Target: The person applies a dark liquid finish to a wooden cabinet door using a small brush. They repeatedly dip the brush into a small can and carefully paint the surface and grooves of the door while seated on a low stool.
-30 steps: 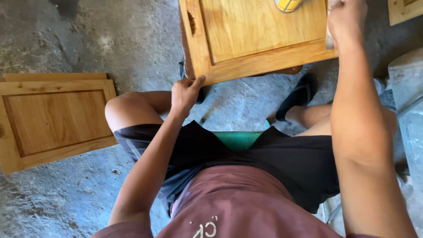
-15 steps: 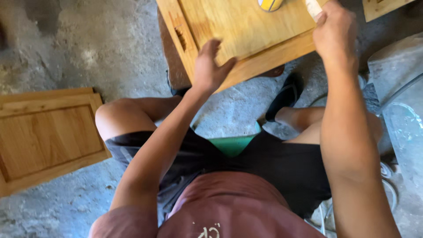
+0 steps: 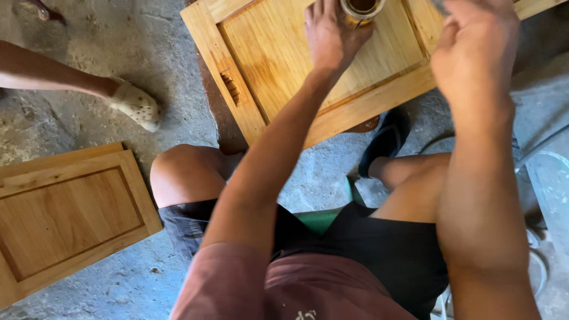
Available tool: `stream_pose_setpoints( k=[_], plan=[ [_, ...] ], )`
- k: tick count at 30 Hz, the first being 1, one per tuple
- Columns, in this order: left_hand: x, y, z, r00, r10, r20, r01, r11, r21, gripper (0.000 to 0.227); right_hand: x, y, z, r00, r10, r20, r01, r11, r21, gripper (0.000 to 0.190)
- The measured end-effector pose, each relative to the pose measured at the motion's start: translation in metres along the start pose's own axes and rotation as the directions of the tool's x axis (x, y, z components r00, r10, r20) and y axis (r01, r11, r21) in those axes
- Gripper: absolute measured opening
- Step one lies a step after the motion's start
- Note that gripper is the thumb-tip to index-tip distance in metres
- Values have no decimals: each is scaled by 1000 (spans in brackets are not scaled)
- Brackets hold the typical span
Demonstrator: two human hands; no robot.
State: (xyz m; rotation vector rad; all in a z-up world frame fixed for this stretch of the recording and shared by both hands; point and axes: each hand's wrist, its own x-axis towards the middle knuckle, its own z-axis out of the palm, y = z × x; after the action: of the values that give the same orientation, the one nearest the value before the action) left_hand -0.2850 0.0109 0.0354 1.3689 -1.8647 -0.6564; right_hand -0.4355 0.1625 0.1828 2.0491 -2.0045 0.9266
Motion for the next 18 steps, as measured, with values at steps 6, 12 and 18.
stream_pose_setpoints(
  k=[6, 12, 18],
  plan=[
    [1, -23, -106, 928, 372, 20, -372, 921, 118, 86, 19, -44, 31, 991, -132, -31, 119, 956, -268, 27],
    [-6, -23, -199, 863, 491, 119, -505, 829, 242, 89, 51, -111, 75, 968, -246, 49, 251, 948, -194, 15],
    [-1, -60, -271, 972, 188, -144, -164, 973, 161, 78, 64, -81, 48, 982, -189, 18, 189, 982, -24, 22]
  ],
)
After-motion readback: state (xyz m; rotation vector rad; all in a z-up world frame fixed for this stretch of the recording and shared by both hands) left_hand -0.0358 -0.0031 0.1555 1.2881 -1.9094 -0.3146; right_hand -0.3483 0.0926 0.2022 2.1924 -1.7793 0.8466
